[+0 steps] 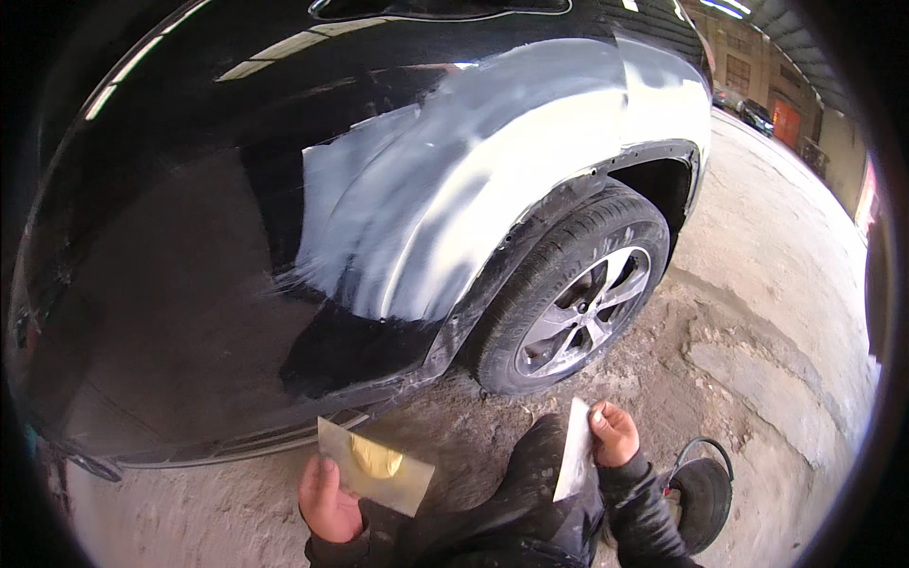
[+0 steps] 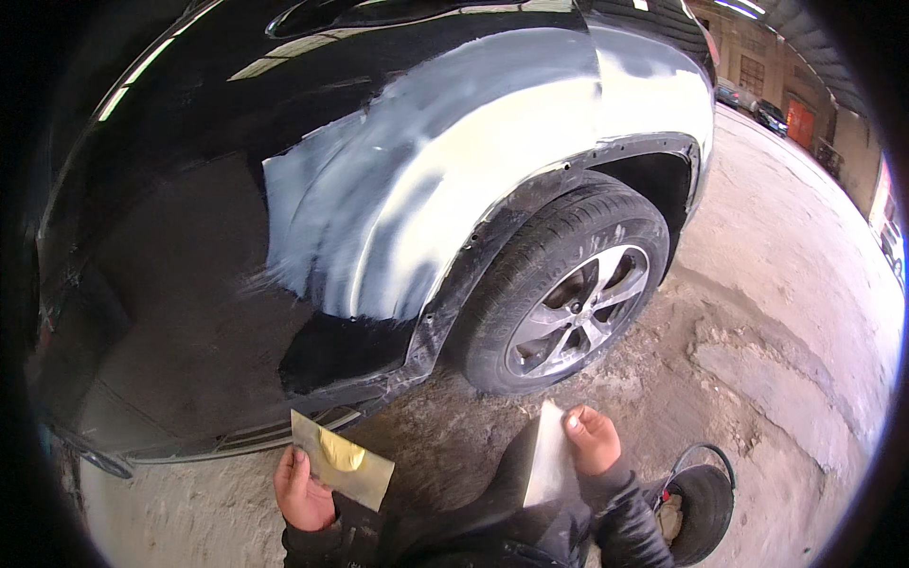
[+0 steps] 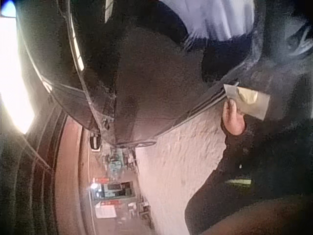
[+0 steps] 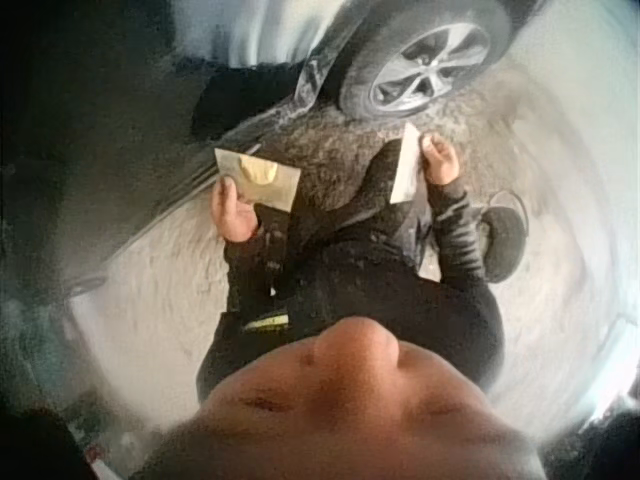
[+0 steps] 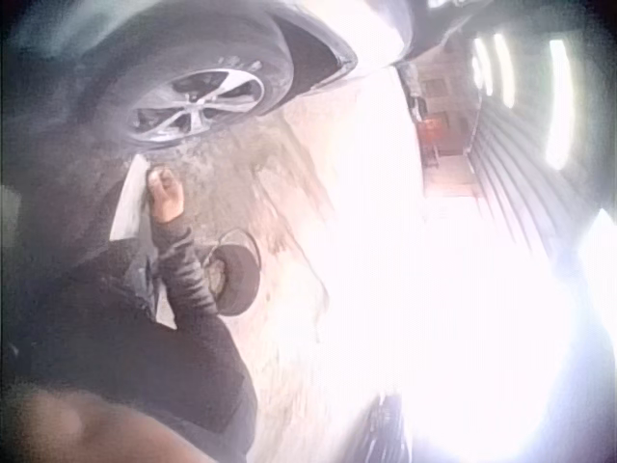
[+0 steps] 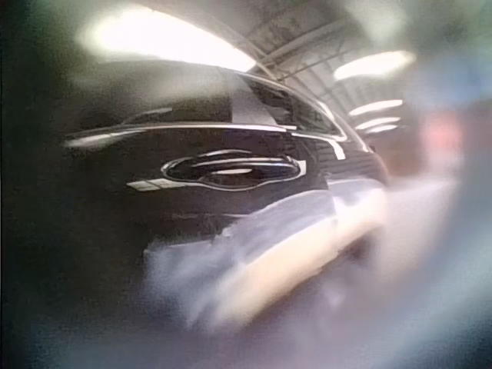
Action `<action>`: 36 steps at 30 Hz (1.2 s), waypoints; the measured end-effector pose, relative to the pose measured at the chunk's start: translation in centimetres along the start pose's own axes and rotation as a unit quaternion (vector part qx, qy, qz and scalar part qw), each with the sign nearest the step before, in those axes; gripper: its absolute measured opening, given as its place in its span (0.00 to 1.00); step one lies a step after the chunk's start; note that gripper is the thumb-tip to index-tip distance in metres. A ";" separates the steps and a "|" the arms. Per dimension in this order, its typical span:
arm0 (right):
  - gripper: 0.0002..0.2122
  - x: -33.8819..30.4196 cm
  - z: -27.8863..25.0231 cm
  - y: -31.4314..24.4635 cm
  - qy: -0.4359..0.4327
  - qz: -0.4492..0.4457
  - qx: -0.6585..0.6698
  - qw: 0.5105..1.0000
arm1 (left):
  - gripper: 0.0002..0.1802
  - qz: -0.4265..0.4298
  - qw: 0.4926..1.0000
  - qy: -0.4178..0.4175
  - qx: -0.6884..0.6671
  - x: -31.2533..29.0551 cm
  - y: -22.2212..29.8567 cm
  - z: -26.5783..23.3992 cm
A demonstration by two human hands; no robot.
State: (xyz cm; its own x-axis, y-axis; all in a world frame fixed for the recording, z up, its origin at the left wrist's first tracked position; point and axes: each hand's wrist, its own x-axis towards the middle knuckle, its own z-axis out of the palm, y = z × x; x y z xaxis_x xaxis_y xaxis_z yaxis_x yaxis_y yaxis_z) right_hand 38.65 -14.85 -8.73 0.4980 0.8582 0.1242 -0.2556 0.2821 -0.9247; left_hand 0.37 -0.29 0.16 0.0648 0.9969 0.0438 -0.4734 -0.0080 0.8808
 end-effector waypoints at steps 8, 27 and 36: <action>0.11 2.6 3.0 3.8 0.159 0.104 0.195 0.962 | 0.12 0.060 0.998 -0.032 0.017 -0.3 2.6 4.1; 0.09 21.6 2.0 -14.7 0.143 -0.333 -0.032 0.931 | 0.14 0.062 0.996 0.004 0.072 -2.9 0.5 5.3; 0.16 30.3 3.8 -19.8 0.191 -0.463 -0.025 0.865 | 0.18 0.015 0.993 0.071 0.091 -4.3 0.8 3.0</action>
State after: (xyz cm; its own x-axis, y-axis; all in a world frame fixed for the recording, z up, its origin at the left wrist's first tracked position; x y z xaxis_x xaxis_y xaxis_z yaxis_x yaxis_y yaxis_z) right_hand 55.64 7.20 14.67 0.7101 0.0664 0.7010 0.4319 0.7452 -0.5081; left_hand 2.35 -4.79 2.08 -0.0779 0.9968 0.0162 -0.3062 -0.0394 0.9511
